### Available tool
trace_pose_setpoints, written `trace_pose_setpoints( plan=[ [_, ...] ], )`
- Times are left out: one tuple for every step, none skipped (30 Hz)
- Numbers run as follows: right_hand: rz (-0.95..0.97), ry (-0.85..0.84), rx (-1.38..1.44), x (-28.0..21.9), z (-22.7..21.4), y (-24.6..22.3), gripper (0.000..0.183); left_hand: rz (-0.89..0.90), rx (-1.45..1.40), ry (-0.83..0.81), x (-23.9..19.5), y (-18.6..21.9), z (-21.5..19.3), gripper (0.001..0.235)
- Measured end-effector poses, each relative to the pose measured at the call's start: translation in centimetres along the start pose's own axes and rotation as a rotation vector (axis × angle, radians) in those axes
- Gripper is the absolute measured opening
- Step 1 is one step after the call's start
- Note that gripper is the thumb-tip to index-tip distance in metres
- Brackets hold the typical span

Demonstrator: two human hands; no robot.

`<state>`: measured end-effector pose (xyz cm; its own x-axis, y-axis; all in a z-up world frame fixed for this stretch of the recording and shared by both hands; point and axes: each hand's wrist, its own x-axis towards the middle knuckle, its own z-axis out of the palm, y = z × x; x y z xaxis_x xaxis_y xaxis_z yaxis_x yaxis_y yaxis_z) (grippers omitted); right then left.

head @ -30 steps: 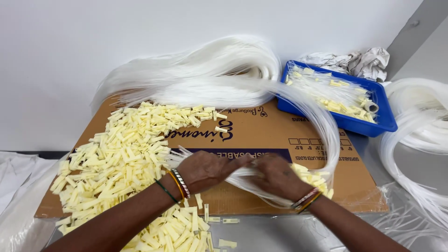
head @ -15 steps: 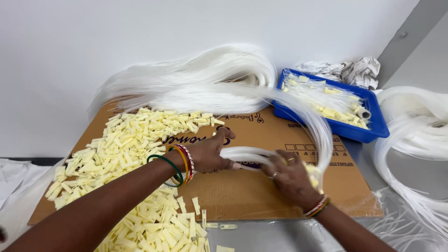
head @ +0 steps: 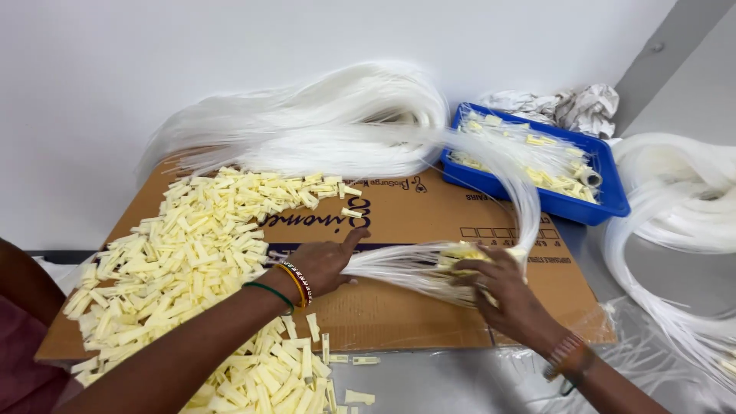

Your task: The person repeatedly picks small yellow plastic connectors and slides them onto the ends of long clear plastic tubing. They then gather the assembled pieces and place them into a blue tray. The process is repeated continuously throughout the clip.

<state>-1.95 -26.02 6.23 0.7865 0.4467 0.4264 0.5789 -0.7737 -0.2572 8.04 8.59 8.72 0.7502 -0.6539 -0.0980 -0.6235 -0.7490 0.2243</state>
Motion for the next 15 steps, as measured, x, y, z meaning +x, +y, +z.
trace_pose_setpoints(
  plan=[
    [0.002, 0.007, -0.004, 1.0, 1.0, 0.0, 0.034, 0.006, 0.005, 0.003, 0.1, 0.3, -0.3, 0.089],
    [0.02, -0.094, -0.045, 2.1, 1.9, 0.0, 0.033, 0.068, 0.052, 0.071, 0.2, 0.6, -0.5, 0.09],
    [0.04, -0.2, -0.081, 3.0, 3.0, 0.0, 0.032, 0.128, 0.095, 0.134, 0.2, 0.9, -0.7, 0.091],
    [0.044, -0.198, -0.081, 3.6, 3.0, 0.1, 0.032, 0.132, 0.096, 0.132, 0.2, 1.3, -1.1, 0.091],
    [-0.002, -0.285, -0.18, 4.2, 3.3, 0.1, 0.026, 0.122, 0.114, 0.105, -0.1, 1.4, -1.5, 0.09],
    [-0.048, -0.373, -0.279, 4.8, 3.6, 0.1, 0.021, 0.112, 0.132, 0.078, -0.3, 1.6, -1.8, 0.089],
    [-0.042, -0.378, -0.272, 4.7, 3.5, 0.3, 0.021, 0.115, 0.128, 0.068, -0.3, 1.1, -1.1, 0.089],
    [0.015, -0.407, -0.326, 4.5, 3.5, 0.6, 0.017, 0.131, 0.146, 0.116, -0.2, 0.6, -0.3, 0.083],
    [0.076, -0.434, -0.385, 4.3, 3.2, 1.0, 0.02, 0.154, 0.166, 0.168, 0.3, 0.3, 0.3, 0.079],
    [0.087, -0.436, -0.384, 4.4, 3.6, 0.4, 0.02, 0.164, 0.163, 0.162, 0.1, 0.6, 0.0, 0.079],
    [0.089, -0.324, -0.197, 4.5, 3.9, -0.1, 0.022, 0.125, 0.162, 0.11, -0.1, 0.9, -0.5, 0.079],
    [0.091, -0.207, -0.012, 4.7, 4.1, -0.6, 0.029, 0.086, 0.161, 0.058, -0.3, 1.2, -1.0, 0.079],
    [0.096, -0.205, -0.008, 4.5, 4.8, -0.5, 0.029, 0.09, 0.164, 0.052, -0.3, 1.5, -0.8, 0.079],
    [0.094, -0.214, -0.09, 4.4, 5.5, -0.4, 0.023, 0.14, 0.169, 0.105, -0.5, 1.7, -0.7, 0.077],
    [0.084, -0.22, -0.174, 4.7, 6.1, -0.3, 0.018, 0.185, 0.177, 0.164, -0.6, 1.8, -0.8, 0.074]
  ],
)
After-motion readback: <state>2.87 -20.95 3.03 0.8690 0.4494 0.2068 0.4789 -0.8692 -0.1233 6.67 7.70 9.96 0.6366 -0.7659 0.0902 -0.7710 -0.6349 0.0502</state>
